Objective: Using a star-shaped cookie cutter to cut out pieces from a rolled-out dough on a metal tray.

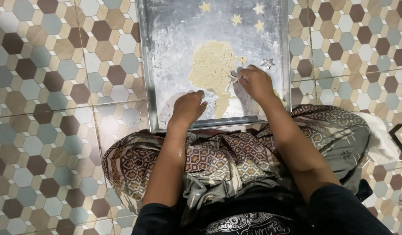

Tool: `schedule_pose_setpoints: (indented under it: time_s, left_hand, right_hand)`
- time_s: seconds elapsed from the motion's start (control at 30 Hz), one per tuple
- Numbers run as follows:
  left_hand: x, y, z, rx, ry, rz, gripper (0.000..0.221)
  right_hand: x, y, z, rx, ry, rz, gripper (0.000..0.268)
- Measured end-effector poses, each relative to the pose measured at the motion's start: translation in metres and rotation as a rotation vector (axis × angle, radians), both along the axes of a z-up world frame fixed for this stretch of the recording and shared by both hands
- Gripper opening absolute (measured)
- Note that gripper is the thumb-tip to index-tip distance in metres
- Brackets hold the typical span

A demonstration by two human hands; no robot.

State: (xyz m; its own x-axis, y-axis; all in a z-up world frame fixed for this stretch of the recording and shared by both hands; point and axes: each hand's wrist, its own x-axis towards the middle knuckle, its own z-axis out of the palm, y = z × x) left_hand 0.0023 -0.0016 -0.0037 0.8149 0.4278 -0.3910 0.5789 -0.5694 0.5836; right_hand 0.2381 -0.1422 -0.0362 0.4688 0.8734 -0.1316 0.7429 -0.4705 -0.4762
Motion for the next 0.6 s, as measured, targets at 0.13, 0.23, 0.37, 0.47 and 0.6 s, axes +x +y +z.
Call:
schedule_pose_setpoints:
  time_s: [0.13, 0.23, 0.37, 0.47, 0.6]
  left_hand:
    - [0.000, -0.001, -0.001, 0.008, -0.005, -0.010, 0.035]
    - [0.001, -0.002, 0.000, 0.013, -0.008, -0.016, 0.035]
    - [0.002, -0.003, -0.004, 0.022, -0.008, -0.033, 0.036]
    - [0.002, -0.003, -0.005, 0.020, -0.010, -0.035, 0.035]
    - [0.001, -0.004, -0.009, 0.029, -0.007, -0.035, 0.035]
  right_hand:
    - [0.011, -0.005, -0.013, -0.090, -0.134, 0.059, 0.012]
    - [0.001, -0.005, -0.010, -0.106, -0.165, 0.022, 0.018]
    - [-0.030, -0.004, -0.002, -0.015, -0.086, -0.039, 0.028]
    - [-0.046, -0.005, -0.012, -0.050, -0.032, -0.091, 0.031]
    - [-0.048, -0.008, -0.032, -0.086, 0.001, -0.162, 0.035]
